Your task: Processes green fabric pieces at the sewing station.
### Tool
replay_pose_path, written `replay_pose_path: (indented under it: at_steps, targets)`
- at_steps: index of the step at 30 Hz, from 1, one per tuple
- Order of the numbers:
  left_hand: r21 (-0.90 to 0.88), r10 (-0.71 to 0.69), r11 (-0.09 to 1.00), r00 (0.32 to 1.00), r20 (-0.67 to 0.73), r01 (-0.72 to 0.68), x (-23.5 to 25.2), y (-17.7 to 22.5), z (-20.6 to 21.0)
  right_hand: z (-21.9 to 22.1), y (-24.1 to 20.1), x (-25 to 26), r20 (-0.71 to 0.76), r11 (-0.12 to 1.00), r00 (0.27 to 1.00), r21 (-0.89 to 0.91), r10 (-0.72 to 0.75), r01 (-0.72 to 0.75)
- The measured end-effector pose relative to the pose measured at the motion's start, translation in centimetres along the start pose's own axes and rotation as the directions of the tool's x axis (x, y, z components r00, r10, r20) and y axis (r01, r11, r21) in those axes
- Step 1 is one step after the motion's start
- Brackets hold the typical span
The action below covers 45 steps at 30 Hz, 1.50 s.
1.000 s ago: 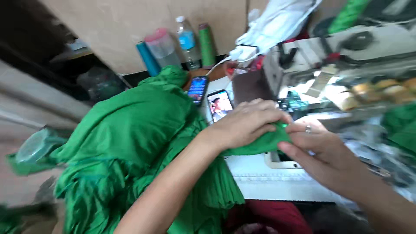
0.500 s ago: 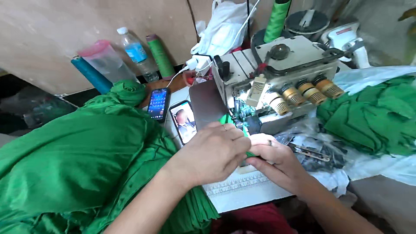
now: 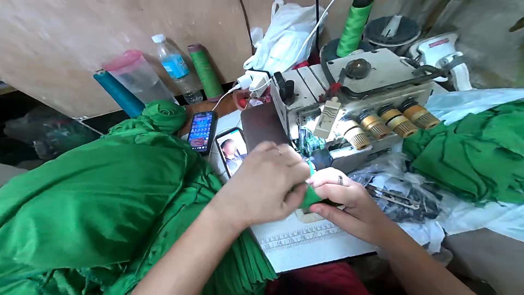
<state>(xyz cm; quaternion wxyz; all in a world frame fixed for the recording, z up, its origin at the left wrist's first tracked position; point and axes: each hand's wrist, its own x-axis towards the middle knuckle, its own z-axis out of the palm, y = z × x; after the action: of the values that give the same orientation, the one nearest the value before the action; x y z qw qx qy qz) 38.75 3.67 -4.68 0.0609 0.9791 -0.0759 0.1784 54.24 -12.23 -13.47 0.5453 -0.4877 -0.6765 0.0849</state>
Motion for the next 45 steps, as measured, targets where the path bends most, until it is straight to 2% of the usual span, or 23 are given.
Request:
replay_pose_path:
  at_steps: [3,5,8,11,14,17,20,25,31,35,41,45]
  targets:
    - [-0.025,0.067,0.997,0.998,-0.009,-0.067,0.4,2.2,0.0,0.2,0.0,0.1,-0.016,0.999,1.000,0.041,0.007,-0.007]
    - [-0.011,0.052,0.999,0.998,-0.027,-0.053,0.2,1.1,0.4,0.3,0.4,0.2,-0.039,1.000,0.999,0.024,0.015,-0.014]
    - [0.063,-0.035,0.997,0.999,-0.032,0.037,-0.4,-2.0,0.3,0.4,1.0,0.5,-0.084,0.995,0.996,-0.096,0.031,-0.039]
    - [-0.044,-0.079,0.996,0.996,-0.031,0.078,-0.6,-1.5,-0.6,0.4,1.0,0.8,-0.115,0.982,0.992,-0.176,0.048,-0.068]
    - [-0.176,-0.073,0.981,0.997,0.029,0.077,-0.2,0.1,-1.2,0.4,0.6,1.3,-0.111,0.989,0.993,-0.131,0.051,-0.065]
    - [-0.209,-0.076,0.975,0.997,0.022,0.079,-0.2,-0.6,-0.9,0.4,0.3,1.9,-0.103,0.991,0.995,-0.131,0.018,-0.031]
    - [-0.183,-0.071,0.981,0.997,0.001,0.070,-0.5,0.1,-1.0,-0.2,0.3,1.2,-0.079,0.988,0.997,-0.156,0.004,-0.016]
    - [-0.083,-0.101,0.992,0.995,-0.009,0.100,-1.0,4.7,1.0,-1.2,0.4,-1.6,-0.028,0.992,0.999,-0.127,0.016,-0.020]
    - [0.100,-0.128,0.985,0.987,-0.100,0.138,-0.3,5.8,2.7,-0.8,0.8,-1.8,-0.136,0.996,0.987,-0.015,0.080,-0.083]
    - [0.181,-0.188,0.957,0.962,-0.198,0.225,-0.1,4.2,3.6,-0.5,0.6,-1.4,-0.165,0.987,0.977,-0.065,0.138,-0.150]
    - [0.063,-0.359,0.923,0.908,-0.215,0.380,-0.5,1.3,4.0,-0.4,0.2,-1.7,-0.241,0.963,0.947,-0.115,0.213,-0.246]
    - [0.069,-0.473,0.864,0.851,-0.229,0.499,-0.9,1.0,2.9,-0.1,-0.2,-1.9,-0.247,0.978,0.955,-0.088,0.165,-0.191]
